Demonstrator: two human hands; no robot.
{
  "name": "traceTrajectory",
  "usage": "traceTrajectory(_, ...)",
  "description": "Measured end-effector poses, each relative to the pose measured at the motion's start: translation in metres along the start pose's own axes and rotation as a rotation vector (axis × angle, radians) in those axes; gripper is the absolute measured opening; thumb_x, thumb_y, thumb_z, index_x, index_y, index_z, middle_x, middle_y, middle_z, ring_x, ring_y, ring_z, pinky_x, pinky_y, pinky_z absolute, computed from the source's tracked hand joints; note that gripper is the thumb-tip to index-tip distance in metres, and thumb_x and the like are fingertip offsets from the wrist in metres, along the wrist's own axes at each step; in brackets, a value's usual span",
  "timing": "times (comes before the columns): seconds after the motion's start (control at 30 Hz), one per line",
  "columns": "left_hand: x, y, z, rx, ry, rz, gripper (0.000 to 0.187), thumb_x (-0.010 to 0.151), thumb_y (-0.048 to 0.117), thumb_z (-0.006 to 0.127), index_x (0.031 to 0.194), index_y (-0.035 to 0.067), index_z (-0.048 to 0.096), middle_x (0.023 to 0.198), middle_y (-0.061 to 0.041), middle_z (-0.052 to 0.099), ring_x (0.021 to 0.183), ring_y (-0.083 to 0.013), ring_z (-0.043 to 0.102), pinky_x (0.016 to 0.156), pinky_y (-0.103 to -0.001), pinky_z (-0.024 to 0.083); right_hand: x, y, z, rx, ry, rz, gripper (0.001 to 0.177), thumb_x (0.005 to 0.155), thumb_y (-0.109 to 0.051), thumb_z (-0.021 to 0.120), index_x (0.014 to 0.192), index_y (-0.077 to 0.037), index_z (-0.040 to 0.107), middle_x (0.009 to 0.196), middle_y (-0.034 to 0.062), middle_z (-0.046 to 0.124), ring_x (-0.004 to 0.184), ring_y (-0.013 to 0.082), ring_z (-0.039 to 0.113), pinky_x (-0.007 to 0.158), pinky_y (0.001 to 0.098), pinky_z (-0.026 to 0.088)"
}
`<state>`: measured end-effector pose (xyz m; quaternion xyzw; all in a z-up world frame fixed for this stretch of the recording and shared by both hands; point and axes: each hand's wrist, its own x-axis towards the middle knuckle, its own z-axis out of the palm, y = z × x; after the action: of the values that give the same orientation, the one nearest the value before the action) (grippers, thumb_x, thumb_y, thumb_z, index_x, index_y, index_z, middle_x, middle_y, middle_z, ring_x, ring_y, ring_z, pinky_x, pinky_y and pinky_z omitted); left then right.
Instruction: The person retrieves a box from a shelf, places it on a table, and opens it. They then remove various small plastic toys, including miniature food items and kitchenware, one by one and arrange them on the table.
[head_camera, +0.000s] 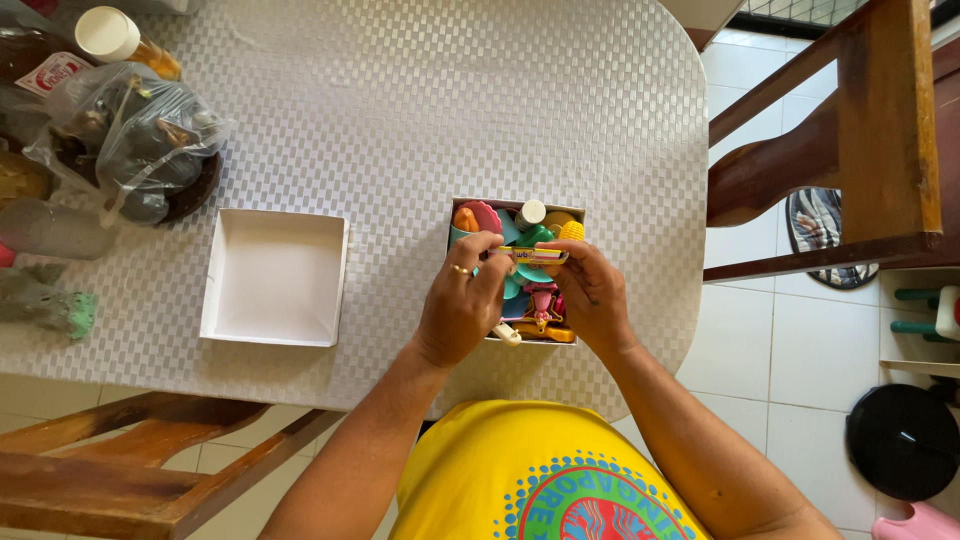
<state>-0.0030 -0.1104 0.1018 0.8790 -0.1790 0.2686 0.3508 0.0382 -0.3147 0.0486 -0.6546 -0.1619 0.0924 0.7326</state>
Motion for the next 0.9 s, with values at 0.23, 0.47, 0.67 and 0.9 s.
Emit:
traceTrajectory(0.23,-0.004,0.017,0.019,-0.06,0.069,-0.348,0.024,0.089,0.0,0.075,0.109,0.0,0.061,0.134,-0.017,0.054,0.114,-0.0332,0.064,0.098,-0.04,0.055,-0.003,-0.011,0.004,-0.333,0.06,-0.227,0.026,0.098,0.01,0.061,0.12,-0.004,0.063,0.126,0.0121,0.059,0.111,0.0178,0.065,0.094,0.0268,0.056)
traceTrajectory(0.47,-0.002,0.023,0.017,-0.664,-0.003,-0.846,0.034,0.083,0.009,0.079,0.107,-0.001,0.058,0.144,-0.013,0.043,0.118,-0.0185,0.062,0.092,-0.034,0.062,-0.015,-0.015,0.016,-0.369,0.133,-0.322,0.018,0.096,0.011,0.065,0.106,-0.004,0.066,0.128,0.0134,0.056,0.118,0.0205,0.065,0.097,0.0301,0.059)
traceTrajectory(0.67,-0.003,0.016,0.018,-1.031,0.041,-0.812,0.032,0.085,0.005,0.079,0.106,-0.002,0.055,0.139,-0.011,0.046,0.112,-0.0174,0.066,0.093,-0.033,0.062,-0.019,-0.015,0.014,-0.393,0.139,-0.303,0.015,0.094,0.01,0.07,0.1,-0.003,0.067,0.126,0.013,0.059,0.111,0.0196,0.066,0.093,0.0286,0.058)
traceTrajectory(0.9,0.015,0.031,0.013,-0.664,0.008,-0.771,0.034,0.084,0.007,0.076,0.111,-0.001,0.056,0.143,-0.015,0.05,0.099,-0.0144,0.072,0.085,-0.029,0.063,-0.019,-0.007,0.018,-0.318,0.249,-0.257,0.012,0.094,0.006,0.071,0.1,-0.003,0.065,0.124,0.0127,0.056,0.104,0.0171,0.067,0.087,0.0251,0.059)
